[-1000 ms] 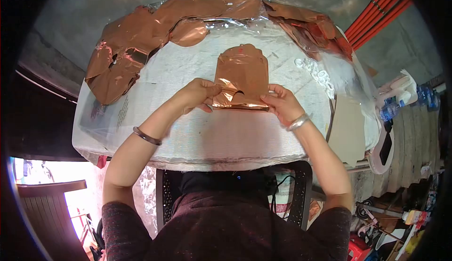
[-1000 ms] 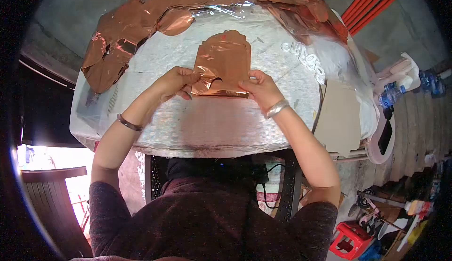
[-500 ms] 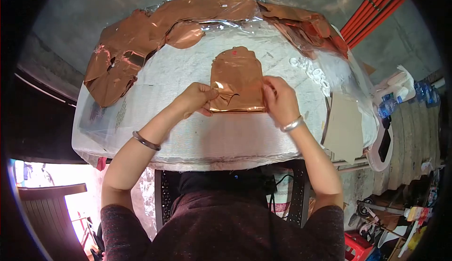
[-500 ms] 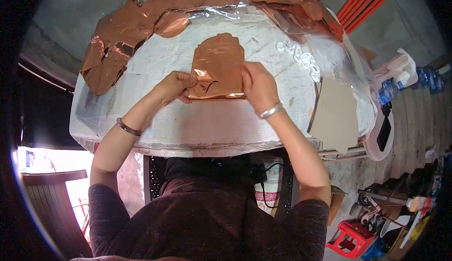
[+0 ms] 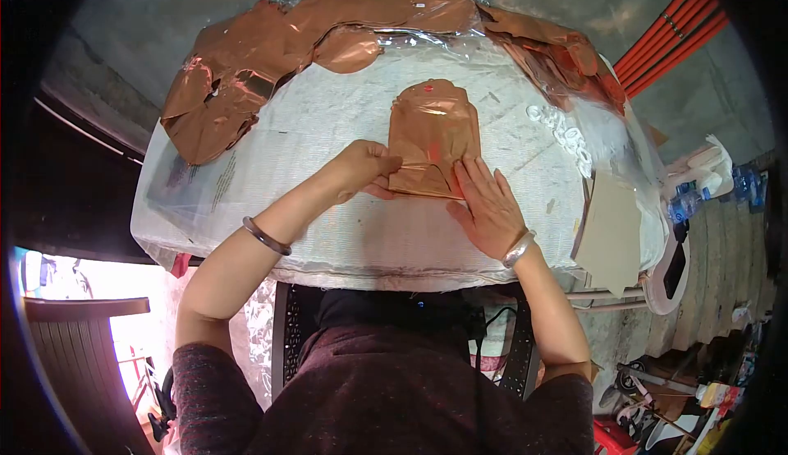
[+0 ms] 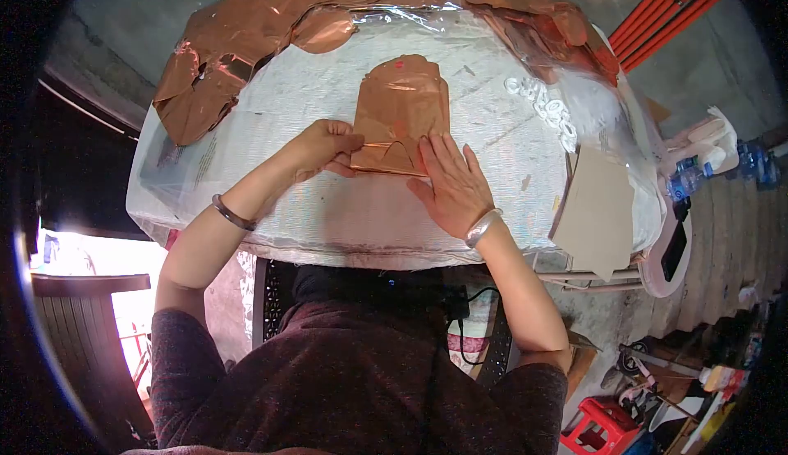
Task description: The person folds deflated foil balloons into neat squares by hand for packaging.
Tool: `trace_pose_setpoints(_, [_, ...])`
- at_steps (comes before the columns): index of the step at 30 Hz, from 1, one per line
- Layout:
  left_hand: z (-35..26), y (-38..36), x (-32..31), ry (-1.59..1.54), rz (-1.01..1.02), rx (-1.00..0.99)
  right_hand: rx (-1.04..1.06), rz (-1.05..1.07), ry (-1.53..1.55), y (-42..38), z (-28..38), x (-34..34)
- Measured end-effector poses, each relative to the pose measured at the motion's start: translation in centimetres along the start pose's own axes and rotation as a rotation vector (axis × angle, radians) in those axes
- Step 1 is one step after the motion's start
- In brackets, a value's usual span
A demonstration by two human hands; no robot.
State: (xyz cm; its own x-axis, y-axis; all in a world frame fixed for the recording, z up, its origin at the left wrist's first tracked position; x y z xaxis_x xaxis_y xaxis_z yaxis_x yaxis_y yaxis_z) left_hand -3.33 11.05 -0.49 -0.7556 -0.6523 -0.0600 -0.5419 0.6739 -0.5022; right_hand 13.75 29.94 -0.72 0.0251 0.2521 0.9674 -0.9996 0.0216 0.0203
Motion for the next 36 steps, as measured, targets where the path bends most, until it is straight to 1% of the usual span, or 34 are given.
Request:
trace_pose_setpoints(2, [0.4, -0.9, 0.0, -0.028, -0.025, -0.005, 0.011, -0.022, -0.026, 0.0, -0.1, -0.1])
trace_pose_setpoints(4, [0.5, -3.1, -0.3, -0.017, -0.147, -0.182, 0.018, -0.027, -0.023, 0.0, -0.2, -0.1])
trace_pose_setpoints(5, [0.7, -3.8, -0.7, -0.010, -0.146, -0.176, 0.018, -0.031, -0.019, -0.1, -0.2, -0.3])
trace_pose_setpoints(7, [0.8, -5.0, -1.4, 0.671, -0.465, -0.779, 0.017, -0.038, -0.021, -0.2, -0.2, -0.4])
trace_pose_setpoints(8, [0.9, -4.9, -1.8, 0.819, -0.431, -0.876, 0.026, -0.050, -0.034, -0.1, -0.2, -0.4])
trace_pose_setpoints(9, [1.0, -4.6, -2.4, 0.815, -0.439, -0.875, 0.033, -0.047, -0.037, -0.1, -0.1, -0.4])
trace_pose_setpoints(11, [0.9, -3.8, -3.9, 1.093, -0.314, -1.070, 0.022, -0.057, -0.039, -0.1, -0.2, -0.5])
trace_pose_setpoints(12, [1.2, -3.4, -4.1, 1.246, -0.254, -1.026, 0.017, -0.057, -0.042, -0.1, -0.3, -0.4])
trace_pose_setpoints(13, [1.3, -3.2, -4.0, 1.245, -0.244, -1.030, 0.024, -0.052, -0.050, -0.1, -0.3, -0.4])
trace_pose_setpoints(15, [1.6, -2.8, -3.7, 1.378, -0.098, -0.780, 0.017, -0.043, -0.050, -0.2, -0.3, -0.5])
trace_pose_setpoints(16, [1.6, -2.8, -3.6, 1.375, -0.086, -0.778, 0.014, -0.048, -0.035, -0.2, -0.1, -0.5])
trace_pose_setpoints(18, [1.6, -2.8, -3.5, 1.419, -0.058, -0.650, 0.010, -0.046, -0.022, -0.2, -0.3, -0.5])
trace_pose_setpoints(24, [2.0, -2.9, -3.4, 1.404, -0.087, -0.654, 0.022, -0.105, -0.033, -0.3, -0.8, -0.2])
trace_pose_setpoints(26, [2.2, -3.3, -3.7, 1.401, -0.109, -0.670, -0.120, -0.170, 0.478, -0.1, -1.5, 0.7])
trace_pose_setpoints(27, [2.4, -3.7, -3.9, 1.395, -0.130, -0.670, -0.115, -0.178, 0.464, -0.2, -1.6, 0.5])
trace_pose_setpoints(29, [3.5, -4.8, -4.3, 1.384, -0.150, -0.698, -0.108, -0.319, 0.545, -0.6, -1.8, -0.6])
trace_pose_setpoints(30, [4.0, -5.5, -4.4, 1.379, -0.161, -0.712, -0.102, -0.321, 0.539, -1.1, -1.4, -0.8])
trace_pose_setpoints(32, [4.7, -6.9, -4.3, 1.363, -0.171, -0.727, -0.121, -0.369, 0.720, -2.4, -0.5, -1.1])
trace_pose_setpoints(33, [5.0, -7.5, -4.3, 1.347, -0.170, -0.735, -0.116, -0.364, 0.717, -2.7, -0.1, -1.1])
trace_pose_setpoints(34, [5.3, -7.9, -4.3, 1.345, -0.175, -0.734, -0.181, -0.363, 0.716, -3.0, 0.1, -1.0])
trace_pose_setpoints(35, [5.3, -8.1, -4.3, 1.255, -0.178, -0.816, -0.244, -0.366, 0.714, -3.1, 0.4, -0.8])
trace_pose_setpoints(36, [5.3, -8.3, -4.2, 1.165, -0.181, -0.898, -0.235, -0.371, 0.712, -3.1, 0.9, -0.5])
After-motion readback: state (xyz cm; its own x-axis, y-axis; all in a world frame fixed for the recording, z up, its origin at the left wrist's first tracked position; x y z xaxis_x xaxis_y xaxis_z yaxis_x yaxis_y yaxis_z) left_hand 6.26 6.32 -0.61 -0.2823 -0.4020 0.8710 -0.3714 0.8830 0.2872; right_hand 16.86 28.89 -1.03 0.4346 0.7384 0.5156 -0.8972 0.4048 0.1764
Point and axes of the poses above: each hand's wrist, its own y-axis towards the middle knuckle, its own x-axis out of the back of the hand, z = x × y, the point moved 1 cm from there along y, towards the middle knuckle, and after that the axes turned 1 degree about -z, right-handed, at the moved point
